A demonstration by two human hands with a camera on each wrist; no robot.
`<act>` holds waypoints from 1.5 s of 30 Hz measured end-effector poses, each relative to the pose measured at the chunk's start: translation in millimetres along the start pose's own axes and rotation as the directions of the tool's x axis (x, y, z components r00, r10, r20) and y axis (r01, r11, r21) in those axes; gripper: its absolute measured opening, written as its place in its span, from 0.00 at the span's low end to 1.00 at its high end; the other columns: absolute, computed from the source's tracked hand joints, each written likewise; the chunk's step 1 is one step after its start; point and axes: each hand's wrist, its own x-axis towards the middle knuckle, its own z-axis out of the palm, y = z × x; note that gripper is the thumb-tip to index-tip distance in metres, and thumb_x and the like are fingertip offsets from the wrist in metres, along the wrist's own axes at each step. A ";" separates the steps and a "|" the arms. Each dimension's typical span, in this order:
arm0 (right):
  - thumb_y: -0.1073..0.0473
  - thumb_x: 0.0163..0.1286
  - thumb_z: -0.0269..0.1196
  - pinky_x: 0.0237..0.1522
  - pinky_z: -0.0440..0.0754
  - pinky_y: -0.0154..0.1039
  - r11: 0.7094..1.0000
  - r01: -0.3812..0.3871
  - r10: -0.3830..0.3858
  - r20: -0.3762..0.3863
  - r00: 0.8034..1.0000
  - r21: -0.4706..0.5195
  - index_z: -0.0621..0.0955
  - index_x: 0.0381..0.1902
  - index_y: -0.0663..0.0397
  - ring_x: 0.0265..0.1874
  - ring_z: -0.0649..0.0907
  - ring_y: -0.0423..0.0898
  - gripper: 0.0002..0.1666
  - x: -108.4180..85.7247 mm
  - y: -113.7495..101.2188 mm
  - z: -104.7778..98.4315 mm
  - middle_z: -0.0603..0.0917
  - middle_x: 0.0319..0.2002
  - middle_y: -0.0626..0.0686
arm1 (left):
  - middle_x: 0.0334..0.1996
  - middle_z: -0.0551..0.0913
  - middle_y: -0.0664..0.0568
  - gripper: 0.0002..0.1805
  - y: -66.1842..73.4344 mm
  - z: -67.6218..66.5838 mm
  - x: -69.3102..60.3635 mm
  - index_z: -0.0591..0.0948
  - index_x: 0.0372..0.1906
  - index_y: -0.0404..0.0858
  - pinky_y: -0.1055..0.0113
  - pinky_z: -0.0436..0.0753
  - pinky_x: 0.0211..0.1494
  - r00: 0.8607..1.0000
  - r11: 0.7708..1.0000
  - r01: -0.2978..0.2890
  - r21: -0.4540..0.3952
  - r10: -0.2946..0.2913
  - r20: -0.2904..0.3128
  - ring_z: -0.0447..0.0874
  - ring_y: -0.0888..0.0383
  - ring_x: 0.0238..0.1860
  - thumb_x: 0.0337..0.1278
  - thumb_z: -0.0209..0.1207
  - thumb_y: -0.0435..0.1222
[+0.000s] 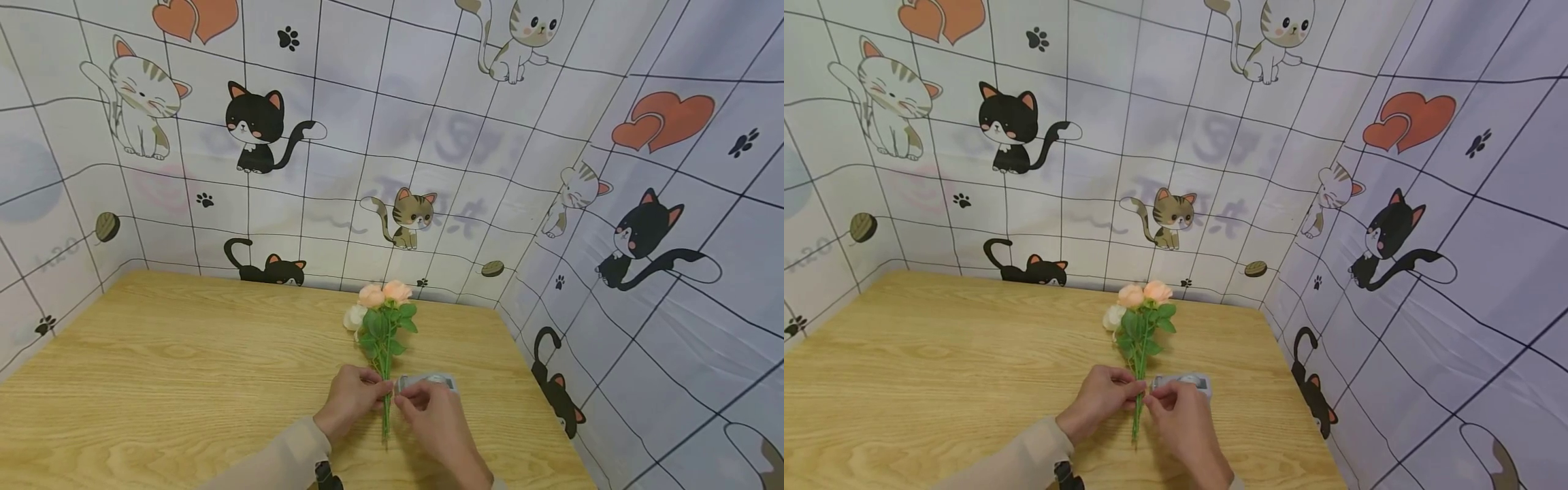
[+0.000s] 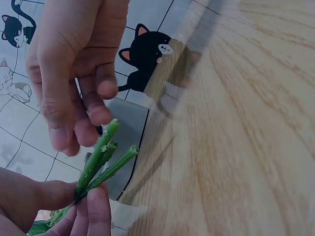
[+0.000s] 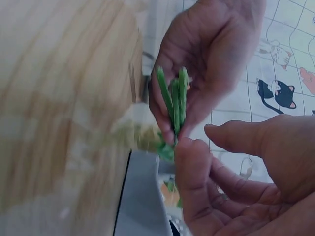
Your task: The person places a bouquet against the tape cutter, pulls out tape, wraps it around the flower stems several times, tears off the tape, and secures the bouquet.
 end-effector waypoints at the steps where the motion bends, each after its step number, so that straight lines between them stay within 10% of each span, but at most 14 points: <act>1: 0.56 0.80 0.79 0.42 0.91 0.32 1.000 0.008 -0.009 -0.021 1.000 -0.012 0.93 0.46 0.53 0.38 0.91 0.38 0.07 0.4 0.1 -1.5 0.95 0.40 0.46 | 0.38 0.97 0.43 0.10 -0.1 0.1 0.0 0.94 0.46 0.30 0.63 0.97 0.40 1.000 1.000 0.008 -0.001 -0.008 -0.001 0.97 0.57 0.31 0.77 0.77 0.36; 10: 0.61 0.72 0.84 0.41 0.89 0.33 0.982 0.055 -0.093 -0.206 0.974 -0.182 0.94 0.50 0.54 0.40 0.91 0.42 0.12 7.9 2.2 -15.3 0.94 0.43 0.48 | 0.40 0.94 0.41 0.11 0.1 0.8 1.0 0.93 0.48 0.27 0.60 0.97 0.40 1.000 1.000 0.004 0.019 -0.003 -0.031 0.97 0.57 0.31 0.78 0.77 0.35; 20: 0.52 0.63 0.92 0.65 0.85 0.72 0.917 0.065 -0.150 -0.190 0.970 -0.393 0.94 0.61 0.51 0.67 0.86 0.65 0.30 11.1 19.3 -19.1 0.89 0.67 0.59 | 0.40 0.95 0.39 0.12 -0.5 1.3 0.5 0.92 0.48 0.26 0.60 0.98 0.39 1.000 0.999 -0.003 0.042 0.004 -0.027 0.98 0.56 0.32 0.77 0.77 0.34; 45: 0.53 0.66 0.89 0.63 0.89 0.68 0.909 -0.013 -0.044 -0.127 0.991 -0.417 0.93 0.61 0.51 0.62 0.88 0.64 0.28 22.3 30.0 -21.3 0.93 0.62 0.58 | 0.35 0.94 0.44 0.07 -1.9 4.8 7.3 0.92 0.39 0.31 0.67 0.94 0.34 0.999 0.998 0.022 0.064 -0.020 -0.027 0.96 0.59 0.30 0.72 0.79 0.32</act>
